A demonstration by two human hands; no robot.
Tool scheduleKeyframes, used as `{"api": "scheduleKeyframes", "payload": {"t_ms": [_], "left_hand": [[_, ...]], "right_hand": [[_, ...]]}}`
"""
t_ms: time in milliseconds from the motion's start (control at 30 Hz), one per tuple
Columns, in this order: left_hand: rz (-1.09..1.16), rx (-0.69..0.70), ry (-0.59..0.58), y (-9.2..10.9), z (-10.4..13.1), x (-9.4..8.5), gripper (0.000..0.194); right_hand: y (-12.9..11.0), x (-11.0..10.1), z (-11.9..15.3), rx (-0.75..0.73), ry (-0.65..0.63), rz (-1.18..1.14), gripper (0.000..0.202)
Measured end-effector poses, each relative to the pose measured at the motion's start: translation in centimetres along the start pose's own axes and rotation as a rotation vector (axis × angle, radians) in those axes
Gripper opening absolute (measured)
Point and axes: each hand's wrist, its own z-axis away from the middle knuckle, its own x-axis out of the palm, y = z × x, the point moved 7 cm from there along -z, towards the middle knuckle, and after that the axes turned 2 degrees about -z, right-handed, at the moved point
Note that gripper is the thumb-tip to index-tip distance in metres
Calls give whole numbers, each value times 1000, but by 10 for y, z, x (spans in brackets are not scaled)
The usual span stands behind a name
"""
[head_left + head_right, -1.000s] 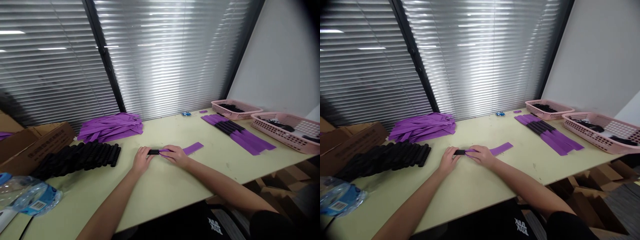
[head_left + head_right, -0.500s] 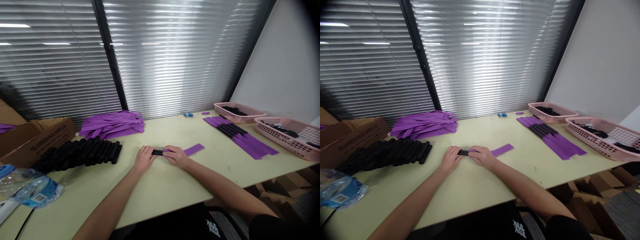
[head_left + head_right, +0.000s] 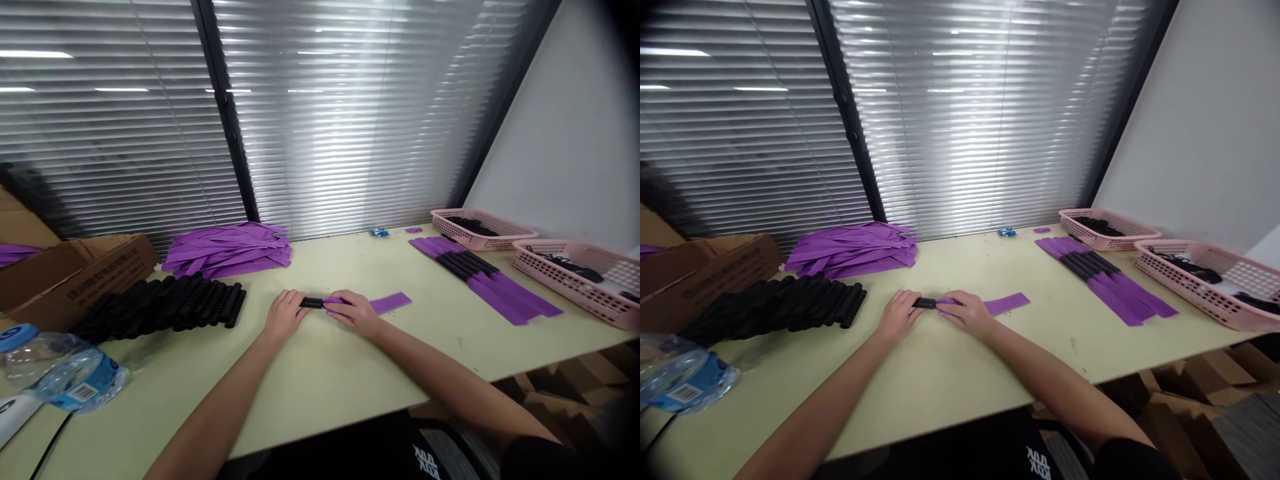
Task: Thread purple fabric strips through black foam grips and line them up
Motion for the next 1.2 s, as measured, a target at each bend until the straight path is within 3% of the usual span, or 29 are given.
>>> {"api": "scheduleKeyframes", "payload": {"t_ms": [633, 933, 1200], "left_hand": [[-139, 43, -48, 12, 2, -1, 18], [131, -71, 13, -8, 2, 5, 26], [308, -57, 49, -12, 1, 4, 17]], "right_hand": [[-8, 7, 1, -9, 2, -28, 12], [12, 15, 6, 86, -18, -40, 13], [35, 6, 9, 252, 80, 6, 12]]}}
